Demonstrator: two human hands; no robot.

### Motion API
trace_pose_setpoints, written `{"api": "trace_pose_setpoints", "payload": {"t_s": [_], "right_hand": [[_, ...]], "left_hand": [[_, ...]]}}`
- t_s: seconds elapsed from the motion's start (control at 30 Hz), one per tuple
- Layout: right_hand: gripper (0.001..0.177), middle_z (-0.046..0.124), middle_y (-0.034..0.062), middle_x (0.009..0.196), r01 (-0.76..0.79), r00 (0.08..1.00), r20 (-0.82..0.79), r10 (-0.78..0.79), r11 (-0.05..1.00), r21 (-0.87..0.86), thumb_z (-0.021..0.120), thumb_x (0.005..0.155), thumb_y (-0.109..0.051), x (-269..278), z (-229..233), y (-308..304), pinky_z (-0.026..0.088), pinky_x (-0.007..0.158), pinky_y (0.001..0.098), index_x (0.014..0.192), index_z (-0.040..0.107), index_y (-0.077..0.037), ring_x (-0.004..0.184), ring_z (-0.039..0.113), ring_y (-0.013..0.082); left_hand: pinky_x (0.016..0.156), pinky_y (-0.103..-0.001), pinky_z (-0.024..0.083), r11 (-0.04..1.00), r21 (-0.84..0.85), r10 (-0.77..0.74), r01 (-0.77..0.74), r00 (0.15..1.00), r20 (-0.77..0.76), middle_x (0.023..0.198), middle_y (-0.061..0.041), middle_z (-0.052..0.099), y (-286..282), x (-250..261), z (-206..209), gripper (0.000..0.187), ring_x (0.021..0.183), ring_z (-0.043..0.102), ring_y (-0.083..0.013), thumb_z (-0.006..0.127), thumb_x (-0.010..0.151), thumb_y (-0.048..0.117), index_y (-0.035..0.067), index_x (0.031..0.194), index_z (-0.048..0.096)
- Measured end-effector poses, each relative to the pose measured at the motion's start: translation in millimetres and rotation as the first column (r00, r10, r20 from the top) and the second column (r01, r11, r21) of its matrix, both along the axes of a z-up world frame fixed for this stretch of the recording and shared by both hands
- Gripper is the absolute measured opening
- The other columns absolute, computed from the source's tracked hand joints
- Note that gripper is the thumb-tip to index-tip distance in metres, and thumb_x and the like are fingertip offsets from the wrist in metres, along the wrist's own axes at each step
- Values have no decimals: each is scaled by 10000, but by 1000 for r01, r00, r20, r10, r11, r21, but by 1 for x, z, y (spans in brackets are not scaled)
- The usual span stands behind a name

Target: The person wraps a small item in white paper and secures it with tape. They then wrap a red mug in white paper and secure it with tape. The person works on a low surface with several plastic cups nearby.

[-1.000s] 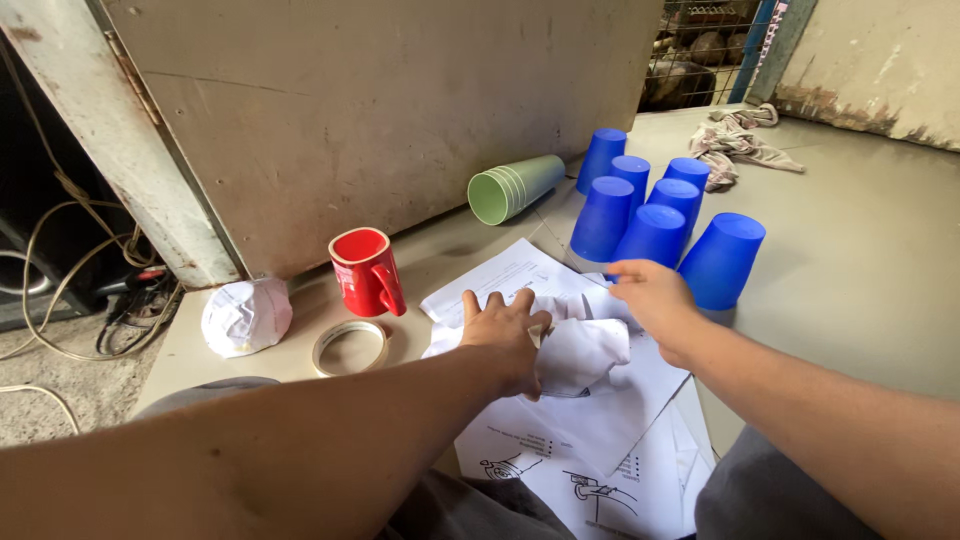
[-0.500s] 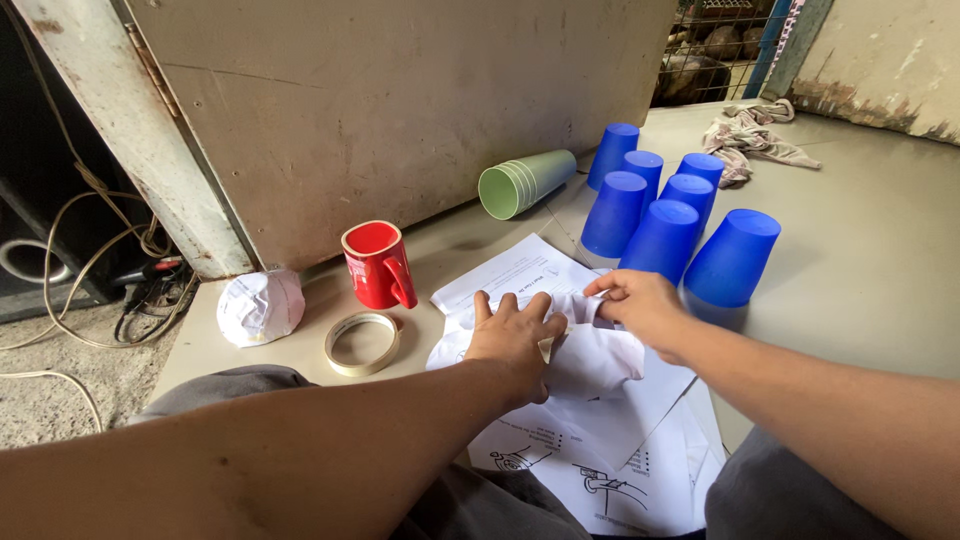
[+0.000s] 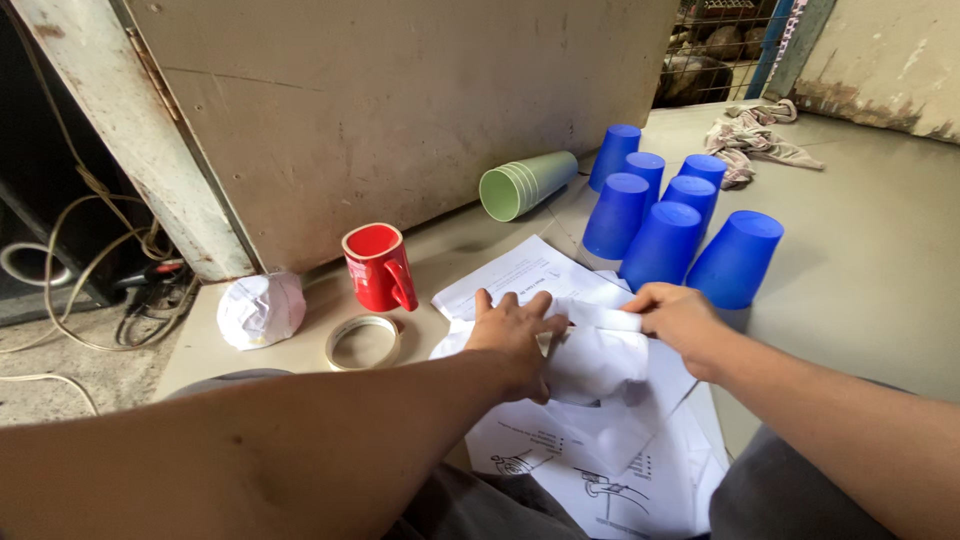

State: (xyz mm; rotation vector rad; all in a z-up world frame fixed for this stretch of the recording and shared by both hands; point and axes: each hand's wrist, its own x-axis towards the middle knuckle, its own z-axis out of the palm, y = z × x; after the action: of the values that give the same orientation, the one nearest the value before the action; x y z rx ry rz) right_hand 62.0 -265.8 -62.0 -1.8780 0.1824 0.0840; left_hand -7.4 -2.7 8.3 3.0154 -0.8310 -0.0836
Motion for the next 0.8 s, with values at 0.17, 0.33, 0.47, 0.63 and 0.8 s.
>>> {"api": "trace_pose_setpoints", "payload": {"t_s": [0.17,0.33,0.47,0.63,0.8], "right_hand": [[194,708,81,915,-111,994,-47,102,967,-231,672,873,15,-17,16,32,438,664,336,983,821,-43,769,563,155],[184,754,59,932,-127,992,30,125,991,51,635,868,16,-26,35,52,529,744,313,974,779,-25,828,665,145],[151,768,50,933,-89,989,109,102,989,-118,669,884,-23,-29,35,66,518,787,290,973,791,-16,854,664,129],[145,764,62,923,-57,980,182,81,990,-133,682,873,-33,-31,32,77,524,765,309,970,791,-28,841,659,150],[165,793,49,913,95,973,228,-31,957,-276,701,852,-83,-39,30,95,550,771,301,981,803,-71,823,718,155]], "left_hand": [[1072,-603,290,999,38,19,-18,1000,-19,1310,8,478,-7,2,1,896,1268,480,-295,935,584,450,340,1380,540],[1086,-599,288,998,57,42,-40,998,-38,1323,20,479,-7,-1,2,888,1273,485,-290,929,599,454,344,1387,536],[1092,-602,274,995,81,56,-52,997,-50,1338,21,456,-8,-1,6,935,1289,460,-288,930,619,464,357,1433,481],[1101,-603,269,995,72,76,-72,995,-60,1355,24,451,-9,-3,2,899,1306,441,-287,926,636,460,348,1421,501],[1115,-591,258,998,23,54,-54,999,-2,1343,29,472,-7,-2,-4,898,1288,453,-287,930,608,486,285,1390,538]]}}
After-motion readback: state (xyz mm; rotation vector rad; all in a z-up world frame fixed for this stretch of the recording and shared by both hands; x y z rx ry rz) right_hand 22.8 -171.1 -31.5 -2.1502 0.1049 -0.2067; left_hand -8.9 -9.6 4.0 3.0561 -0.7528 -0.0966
